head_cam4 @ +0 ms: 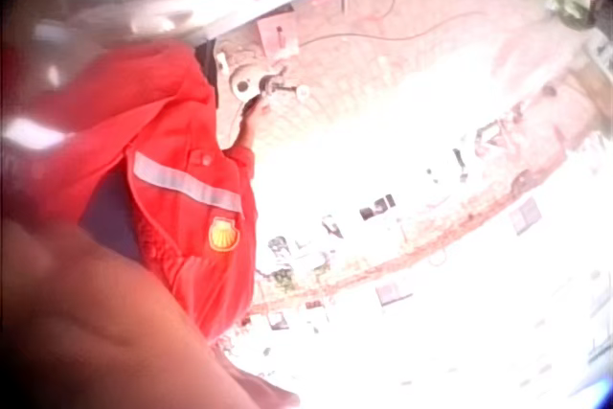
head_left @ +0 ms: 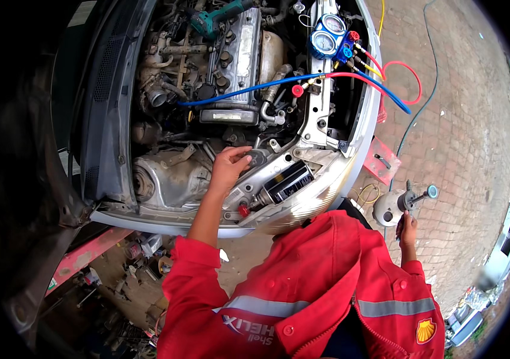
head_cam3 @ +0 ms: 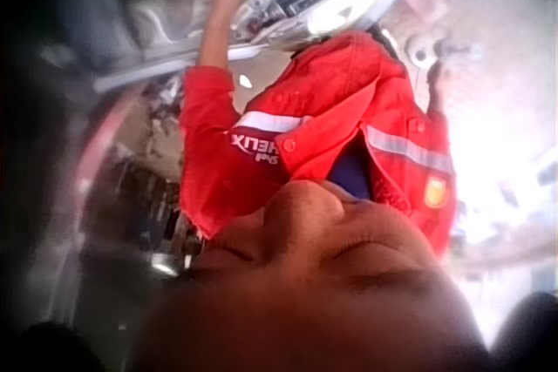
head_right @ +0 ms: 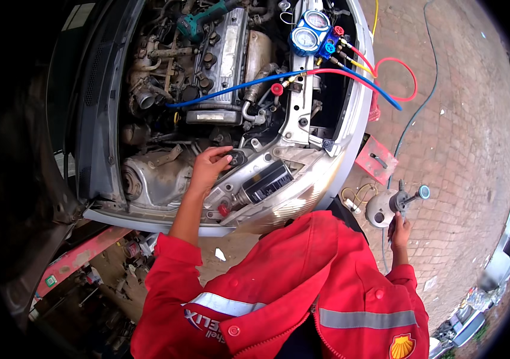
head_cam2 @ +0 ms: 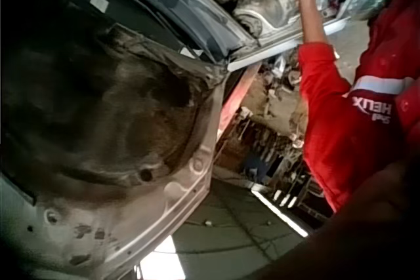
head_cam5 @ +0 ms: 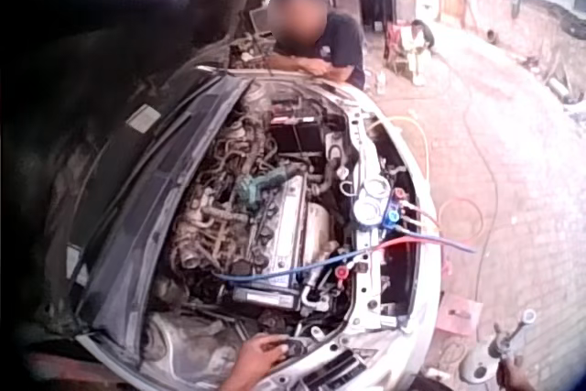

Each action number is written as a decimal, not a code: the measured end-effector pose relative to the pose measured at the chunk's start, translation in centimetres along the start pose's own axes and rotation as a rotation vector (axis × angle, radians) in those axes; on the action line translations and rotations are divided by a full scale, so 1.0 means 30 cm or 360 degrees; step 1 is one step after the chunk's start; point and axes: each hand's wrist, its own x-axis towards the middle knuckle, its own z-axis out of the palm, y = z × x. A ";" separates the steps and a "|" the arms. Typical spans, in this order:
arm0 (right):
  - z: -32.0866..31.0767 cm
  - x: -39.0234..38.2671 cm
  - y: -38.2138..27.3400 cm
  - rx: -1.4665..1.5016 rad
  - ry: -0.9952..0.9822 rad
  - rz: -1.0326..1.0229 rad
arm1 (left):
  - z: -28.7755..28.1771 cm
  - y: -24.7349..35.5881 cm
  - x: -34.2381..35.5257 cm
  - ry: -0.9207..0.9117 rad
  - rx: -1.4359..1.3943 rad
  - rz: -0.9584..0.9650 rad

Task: The person works on a car engine with the hood open, using a spray gun to apply fluid to engine components and adjusting a manifold gauge set. They then move to the front of the car and touch the tire.

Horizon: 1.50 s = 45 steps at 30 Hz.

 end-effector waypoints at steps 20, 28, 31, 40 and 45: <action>0.096 -0.109 0.127 0.0012 0.0064 0.0087 | -0.082 0.120 0.049 -0.0314 0.0339 -0.0363; 0.149 -0.044 0.083 0.0156 0.0018 0.0131 | -0.112 0.113 0.122 -0.0561 0.0511 -0.0359; 0.177 -0.027 0.064 0.0188 -0.0017 0.0124 | -0.105 0.158 0.136 -0.0660 0.0690 -0.0284; 0.151 -0.029 0.086 0.0179 -0.0021 0.0132 | 0.097 0.091 0.159 -0.0327 0.1330 0.0626; 0.124 -0.022 0.150 0.0190 -0.0053 0.0195 | 0.140 0.081 0.162 -0.0025 0.1573 0.0981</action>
